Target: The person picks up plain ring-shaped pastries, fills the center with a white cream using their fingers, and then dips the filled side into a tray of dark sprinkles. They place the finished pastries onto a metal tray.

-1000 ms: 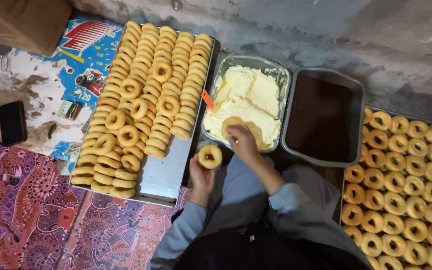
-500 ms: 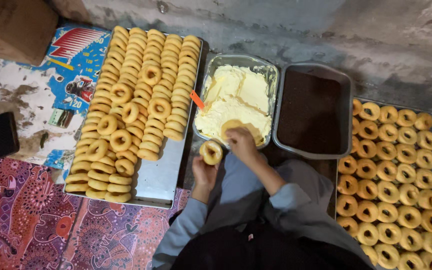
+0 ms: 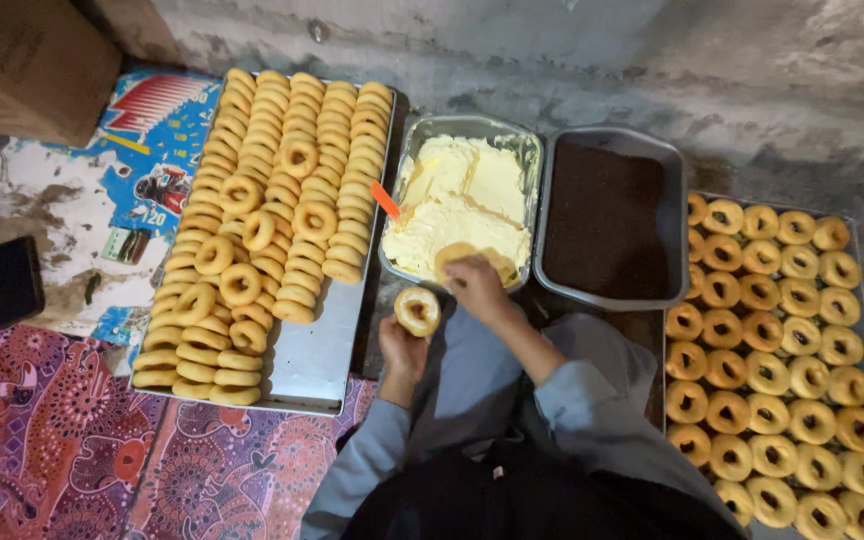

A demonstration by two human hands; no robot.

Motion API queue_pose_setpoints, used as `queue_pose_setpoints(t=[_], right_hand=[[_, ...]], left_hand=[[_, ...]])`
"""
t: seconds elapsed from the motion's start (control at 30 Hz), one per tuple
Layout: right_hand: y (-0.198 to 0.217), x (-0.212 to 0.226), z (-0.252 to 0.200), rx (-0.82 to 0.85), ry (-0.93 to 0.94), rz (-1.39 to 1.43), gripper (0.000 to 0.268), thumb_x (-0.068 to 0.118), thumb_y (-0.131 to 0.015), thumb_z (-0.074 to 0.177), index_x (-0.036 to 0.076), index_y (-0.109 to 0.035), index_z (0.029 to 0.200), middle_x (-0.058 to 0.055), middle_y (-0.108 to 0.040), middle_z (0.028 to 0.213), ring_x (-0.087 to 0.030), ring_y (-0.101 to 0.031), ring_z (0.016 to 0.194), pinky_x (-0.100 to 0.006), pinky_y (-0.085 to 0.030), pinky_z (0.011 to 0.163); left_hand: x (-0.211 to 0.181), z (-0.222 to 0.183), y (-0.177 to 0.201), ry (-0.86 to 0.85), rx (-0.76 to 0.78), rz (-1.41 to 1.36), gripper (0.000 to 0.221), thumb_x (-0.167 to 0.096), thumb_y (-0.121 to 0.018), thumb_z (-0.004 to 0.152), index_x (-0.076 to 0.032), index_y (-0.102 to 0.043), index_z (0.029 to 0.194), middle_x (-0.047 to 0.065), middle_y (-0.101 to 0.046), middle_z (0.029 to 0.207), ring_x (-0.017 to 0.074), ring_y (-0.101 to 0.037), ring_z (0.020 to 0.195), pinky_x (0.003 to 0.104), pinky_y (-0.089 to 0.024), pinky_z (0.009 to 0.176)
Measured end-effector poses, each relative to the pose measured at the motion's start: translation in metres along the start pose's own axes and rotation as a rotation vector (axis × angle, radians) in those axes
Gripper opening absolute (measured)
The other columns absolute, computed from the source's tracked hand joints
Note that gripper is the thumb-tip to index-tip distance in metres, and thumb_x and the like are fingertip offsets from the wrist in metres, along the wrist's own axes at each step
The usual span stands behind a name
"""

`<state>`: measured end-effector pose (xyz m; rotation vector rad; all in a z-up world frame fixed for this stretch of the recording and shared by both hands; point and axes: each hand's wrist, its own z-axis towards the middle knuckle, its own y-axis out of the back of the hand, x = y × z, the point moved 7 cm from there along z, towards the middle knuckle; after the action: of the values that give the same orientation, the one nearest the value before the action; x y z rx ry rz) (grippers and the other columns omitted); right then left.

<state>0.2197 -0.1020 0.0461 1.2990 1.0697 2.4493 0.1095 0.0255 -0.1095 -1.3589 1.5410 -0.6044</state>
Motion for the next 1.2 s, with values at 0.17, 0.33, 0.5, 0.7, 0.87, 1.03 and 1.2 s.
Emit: queue_pose_setpoints(t=[0.17,0.33,0.5,0.7,0.87,1.03,1.2], right_hand=[[0.013,0.067,-0.044,0.005,0.223,0.124,0.028,0.005,-0.078,0.078,0.007,-0.076,0.106,-0.011,-0.074,0.102,-0.030,-0.070,0.100,-0.046,-0.052,0.097],[0.059,0.081,-0.051,-0.019,0.126,0.066,0.025,0.006,-0.079,0.080,0.008,-0.077,0.105,-0.009,-0.074,0.101,-0.029,-0.069,0.099,-0.040,-0.056,0.089],[0.073,0.101,-0.059,-0.062,0.344,0.135,0.022,0.004,-0.077,0.082,0.007,-0.075,0.104,-0.010,-0.073,0.101,-0.029,-0.069,0.100,-0.043,-0.053,0.097],[0.064,0.038,-0.027,-0.171,0.120,0.030,0.026,0.002,-0.074,0.083,0.002,-0.074,0.108,-0.014,-0.072,0.101,-0.033,-0.066,0.100,-0.041,-0.054,0.091],[0.027,0.018,-0.009,-0.041,0.149,-0.107,0.024,0.000,-0.072,0.079,0.004,-0.075,0.102,-0.013,-0.073,0.101,-0.034,-0.066,0.101,-0.042,-0.054,0.092],[0.017,0.057,-0.038,-0.034,0.233,0.051,0.022,0.002,-0.073,0.079,0.003,-0.075,0.100,-0.013,-0.073,0.101,-0.033,-0.066,0.100,-0.043,-0.053,0.094],[0.049,0.067,-0.056,0.059,0.197,0.168,0.028,0.004,-0.076,0.078,0.007,-0.078,0.105,-0.011,-0.074,0.104,-0.032,-0.068,0.107,-0.044,-0.052,0.100]], left_hand=[[-0.007,-0.017,-0.021,-0.012,-0.014,0.167,0.059,-0.050,-0.026,0.110,-0.007,-0.056,0.138,0.011,-0.063,0.131,0.0246,-0.060,0.118,0.041,-0.046,0.098],[-0.001,-0.031,-0.038,-0.019,0.069,0.164,0.055,-0.044,-0.032,0.111,0.000,-0.055,0.135,0.013,-0.064,0.131,0.0260,-0.061,0.120,0.043,-0.048,0.106],[0.027,-0.042,-0.044,0.047,0.135,0.160,0.051,-0.040,-0.035,0.111,-0.002,-0.053,0.139,0.012,-0.061,0.134,0.0245,-0.059,0.122,0.043,-0.045,0.105],[0.027,-0.040,-0.022,-0.012,0.095,0.133,0.050,-0.035,-0.040,0.109,0.003,-0.051,0.139,0.016,-0.059,0.138,0.0286,-0.057,0.128,0.047,-0.044,0.111],[0.014,-0.040,-0.002,-0.032,0.026,0.137,0.053,-0.036,-0.040,0.107,0.002,-0.050,0.142,0.015,-0.058,0.142,0.0281,-0.055,0.132,0.046,-0.042,0.114],[0.000,-0.040,-0.009,-0.099,0.073,0.132,0.047,-0.029,-0.040,0.108,0.002,-0.049,0.143,0.016,-0.056,0.144,0.0279,-0.054,0.133,0.046,-0.041,0.116],[0.012,-0.036,-0.031,-0.054,0.117,0.161,0.047,-0.029,-0.037,0.110,0.003,-0.048,0.143,0.018,-0.056,0.143,0.0293,-0.055,0.131,0.047,-0.040,0.114]])
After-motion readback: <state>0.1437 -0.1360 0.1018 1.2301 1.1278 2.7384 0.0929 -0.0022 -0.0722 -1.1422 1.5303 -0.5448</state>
